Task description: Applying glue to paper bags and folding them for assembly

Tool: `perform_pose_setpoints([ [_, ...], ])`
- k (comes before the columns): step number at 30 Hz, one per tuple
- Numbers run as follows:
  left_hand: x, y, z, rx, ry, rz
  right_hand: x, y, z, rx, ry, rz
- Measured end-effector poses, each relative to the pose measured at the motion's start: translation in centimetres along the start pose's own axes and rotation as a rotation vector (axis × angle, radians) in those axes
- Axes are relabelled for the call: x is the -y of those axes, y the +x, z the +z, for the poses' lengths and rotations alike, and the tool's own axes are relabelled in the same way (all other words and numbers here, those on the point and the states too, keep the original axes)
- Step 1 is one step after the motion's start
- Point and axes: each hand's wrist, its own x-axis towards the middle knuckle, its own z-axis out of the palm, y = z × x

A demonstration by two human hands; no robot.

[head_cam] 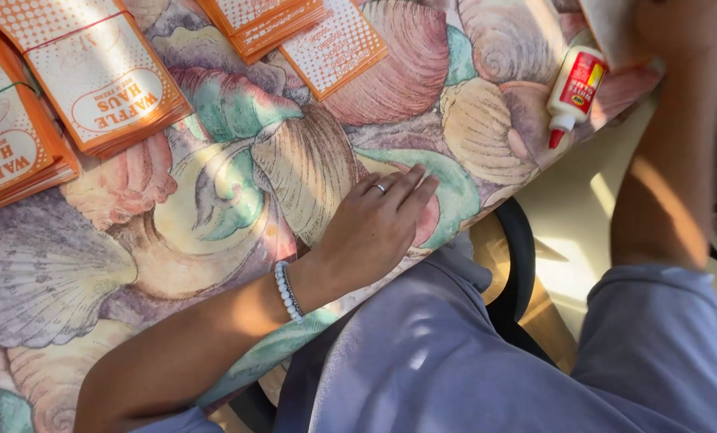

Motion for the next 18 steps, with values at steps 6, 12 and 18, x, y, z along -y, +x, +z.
perform_pose_setpoints([
  [6, 0.6, 0.2, -0.2, 0.133, -0.059, -0.020, 7.3, -0.2, -3.1, 0.333, 0.175, -0.074],
  [12, 0.7, -0.4, 0.0, 0.136, -0.040, -0.011, 5.9, -0.2, -2.1, 0.327, 0.160, -0.115],
  [18, 0.7, -0.3, -0.3, 0.152, -0.046, -0.012, 7.5, 1.1, -2.4, 0.395, 0.193, -0.040],
])
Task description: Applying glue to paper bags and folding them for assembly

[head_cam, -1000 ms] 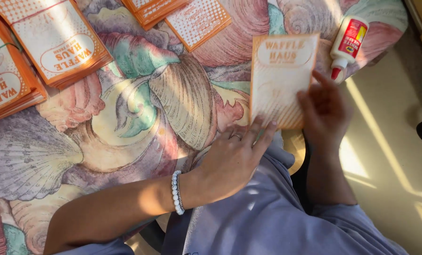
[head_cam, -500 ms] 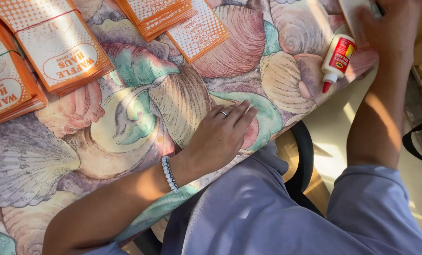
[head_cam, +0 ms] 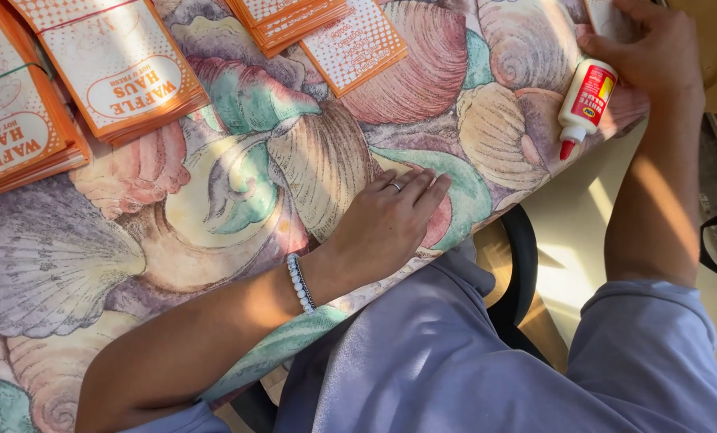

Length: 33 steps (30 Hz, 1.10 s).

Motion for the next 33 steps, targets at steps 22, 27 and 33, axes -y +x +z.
perform_pose_setpoints([
  [22, 0.2, 0.2, -0.4, 0.001, -0.018, 0.009, -2.8, 0.5, -0.1, 0.082, -0.164, 0.150],
  [27, 4.3, 2.4, -2.5, -0.125, 0.072, -0.001, 10.6, 0.9, -1.3, -0.279, -0.062, -0.411],
  [33, 12.2, 3.9, -4.7, -0.277, 0.165, -0.176, 25.9, 3.7, 2.6, -0.023, 0.247, -0.580],
])
